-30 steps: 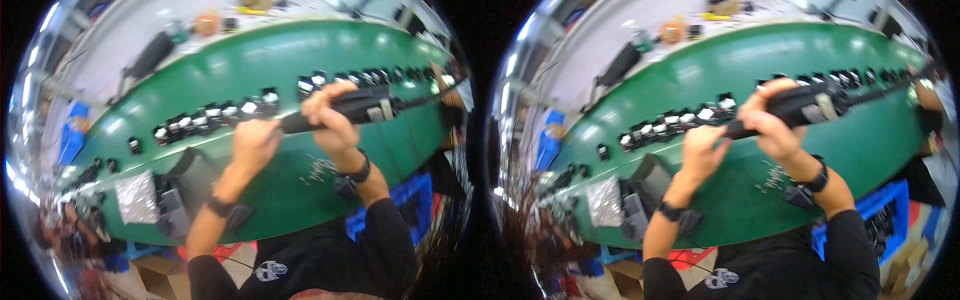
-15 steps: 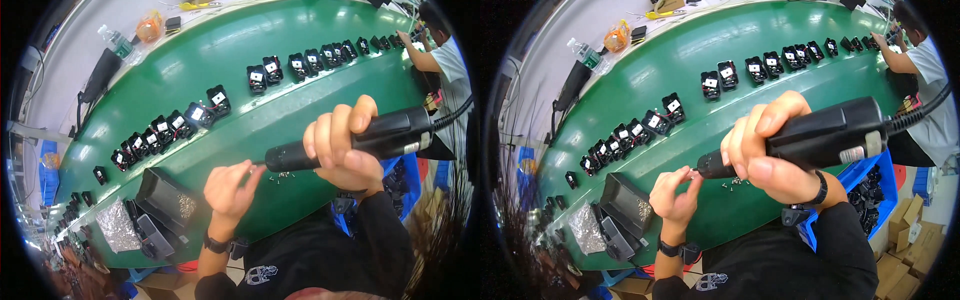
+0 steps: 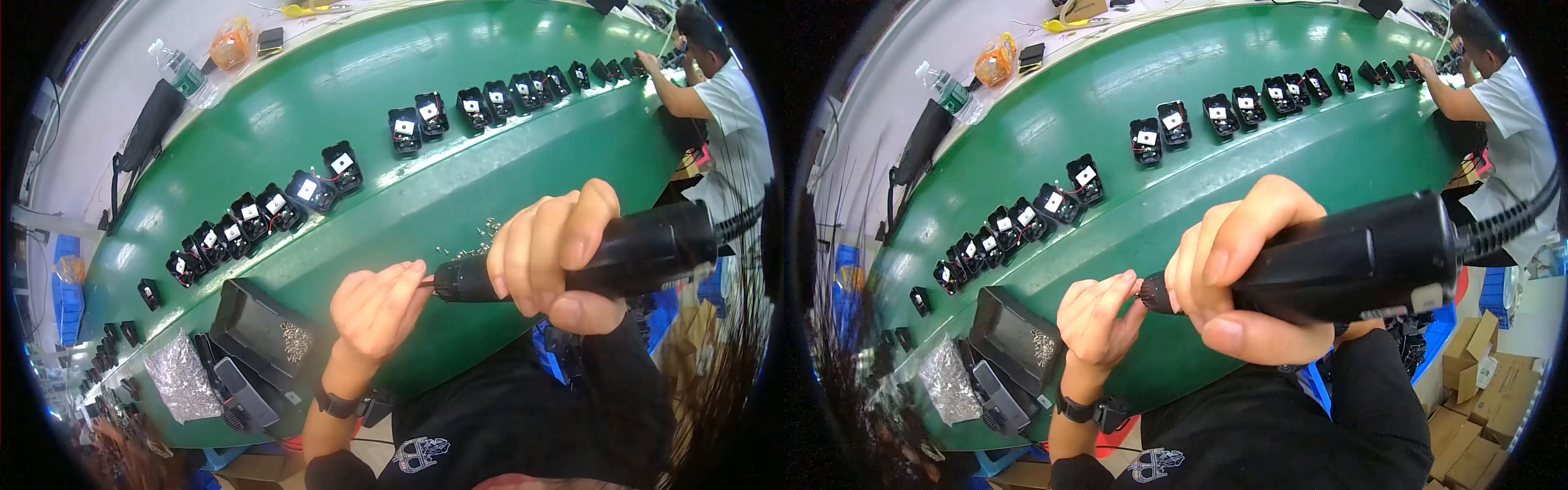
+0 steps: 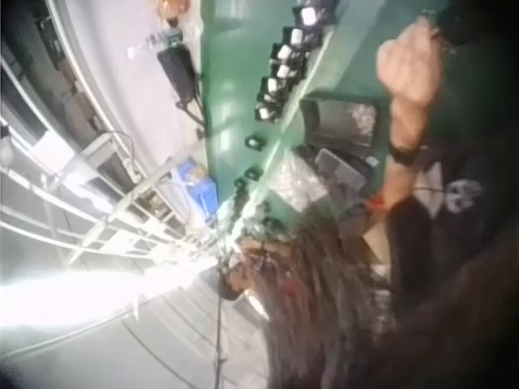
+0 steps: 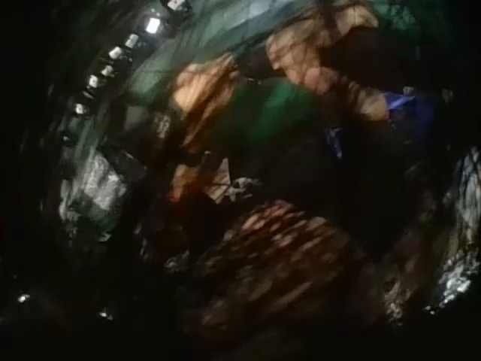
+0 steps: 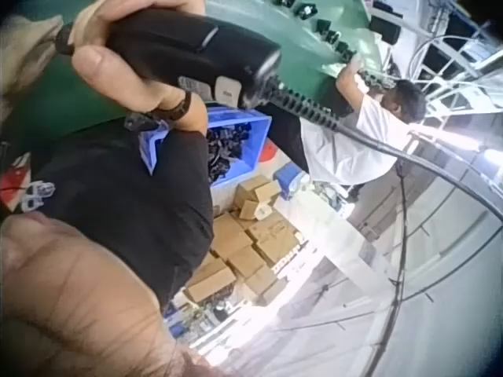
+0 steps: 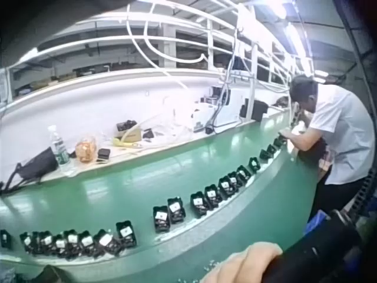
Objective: Assembling electronic components by screwing them into plastic housings on a production line.
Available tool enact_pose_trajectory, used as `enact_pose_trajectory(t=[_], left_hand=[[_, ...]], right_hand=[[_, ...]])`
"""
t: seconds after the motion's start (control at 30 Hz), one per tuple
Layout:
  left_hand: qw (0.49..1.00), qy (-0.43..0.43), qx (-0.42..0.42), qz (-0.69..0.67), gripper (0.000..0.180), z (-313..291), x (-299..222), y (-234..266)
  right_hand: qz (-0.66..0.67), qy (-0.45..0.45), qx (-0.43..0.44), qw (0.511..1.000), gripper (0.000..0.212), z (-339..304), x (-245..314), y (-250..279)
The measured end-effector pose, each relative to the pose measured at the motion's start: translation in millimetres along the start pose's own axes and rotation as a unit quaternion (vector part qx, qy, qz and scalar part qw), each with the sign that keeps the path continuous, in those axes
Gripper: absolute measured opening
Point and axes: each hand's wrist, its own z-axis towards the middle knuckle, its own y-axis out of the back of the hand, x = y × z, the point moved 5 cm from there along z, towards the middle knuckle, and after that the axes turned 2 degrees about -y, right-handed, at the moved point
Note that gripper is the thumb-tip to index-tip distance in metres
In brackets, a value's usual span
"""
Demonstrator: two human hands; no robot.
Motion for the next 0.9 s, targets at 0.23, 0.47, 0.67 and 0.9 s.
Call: enact_pose_trajectory(t=[0.23,0.47,0.67,0.9], left_hand=[[0.959,0.166,0.165,0.163,0.082,18,61,23],[0.904,0.222,0.260,0.256,0.073,20,154,9],[0.955,0.178,0.210,0.106,0.071,19,181,4],[0.947,0.145,0.245,0.150,0.070,16,182,8]], right_hand=[[-0.090,0.042,0.010,0.995,0.038,17,-6,-3],[-0.138,0.042,0.008,0.989,0.033,63,-64,-1],[-0.147,0.050,0.037,0.987,0.036,92,-102,2],[-0.169,0.041,0.014,0.985,0.035,107,-138,10]])
